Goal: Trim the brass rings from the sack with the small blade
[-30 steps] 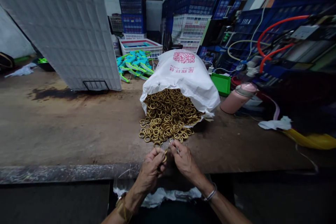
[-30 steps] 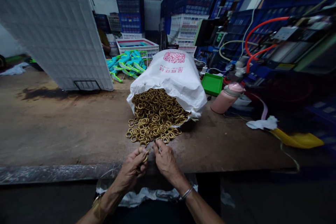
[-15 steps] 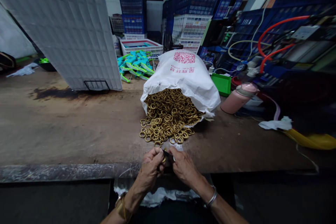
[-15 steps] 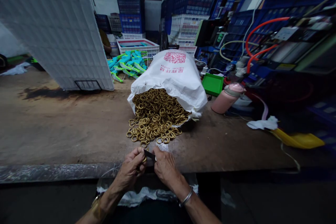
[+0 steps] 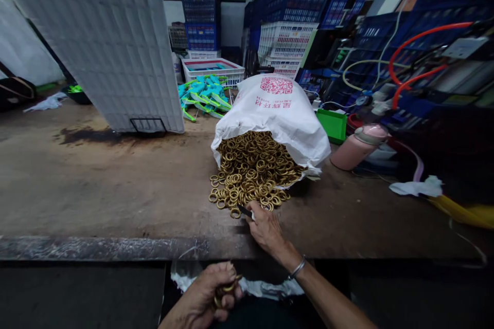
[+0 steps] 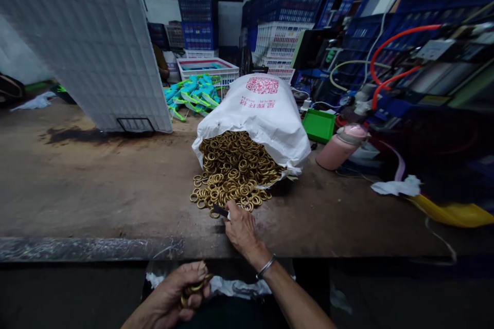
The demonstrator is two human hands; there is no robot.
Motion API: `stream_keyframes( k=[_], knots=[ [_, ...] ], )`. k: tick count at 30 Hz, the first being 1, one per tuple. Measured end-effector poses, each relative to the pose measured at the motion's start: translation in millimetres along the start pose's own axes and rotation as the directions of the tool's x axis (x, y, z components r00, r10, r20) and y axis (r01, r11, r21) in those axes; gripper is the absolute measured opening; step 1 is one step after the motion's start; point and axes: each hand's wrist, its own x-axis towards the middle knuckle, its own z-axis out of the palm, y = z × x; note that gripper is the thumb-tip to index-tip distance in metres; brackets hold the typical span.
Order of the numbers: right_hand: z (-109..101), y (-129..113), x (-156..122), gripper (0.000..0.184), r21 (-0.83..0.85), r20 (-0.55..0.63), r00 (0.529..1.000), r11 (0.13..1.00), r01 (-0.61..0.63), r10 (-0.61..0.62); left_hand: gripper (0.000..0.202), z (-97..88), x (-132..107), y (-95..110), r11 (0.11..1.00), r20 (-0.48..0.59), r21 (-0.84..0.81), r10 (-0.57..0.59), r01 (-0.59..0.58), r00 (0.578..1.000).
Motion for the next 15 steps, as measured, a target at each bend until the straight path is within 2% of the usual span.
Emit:
stream_keyframes(
  k=[1, 3, 5, 9, 15],
  knots=[
    [1.9, -4.1, 1.5, 0.015, 0.009, -0.008, 1.0, 1.0, 0.014, -0.014, 0.016, -6.9, 1.6, -5.0, 0.998, -0.088, -0.05, -0.038, 0.033, 0.995],
    [5.3, -10.8, 4.3, 0.013, 0.005, -0.013, 0.998, 0.999, 0.053, -0.053, 0.015, -16.4, 5.6, -12.6, 0.982, -0.247, -0.185, -0.072, 0.026, 0.966],
    [8.5, -14.7, 6.4, 0.012, -0.026, -0.013, 0.997, 0.996, 0.082, -0.082, 0.016, -19.6, 10.1, -15.6, 0.944, -0.328, -0.331, -0.128, 0.013, 0.936],
    [13.3, -15.2, 7.7, 0.018, -0.078, -0.011, 0.997, 0.994, 0.082, -0.083, 0.019, -13.3, 16.5, -13.0, 0.871, -0.391, -0.49, -0.222, 0.002, 0.893],
    [11.8, -9.2, 5.1, 0.02, 0.027, -0.033, 0.997, 0.997, 0.073, -0.073, 0.012, -8.8, 16.0, -15.8, 0.889, -0.417, -0.439, -0.075, -0.128, 0.906]
  ],
)
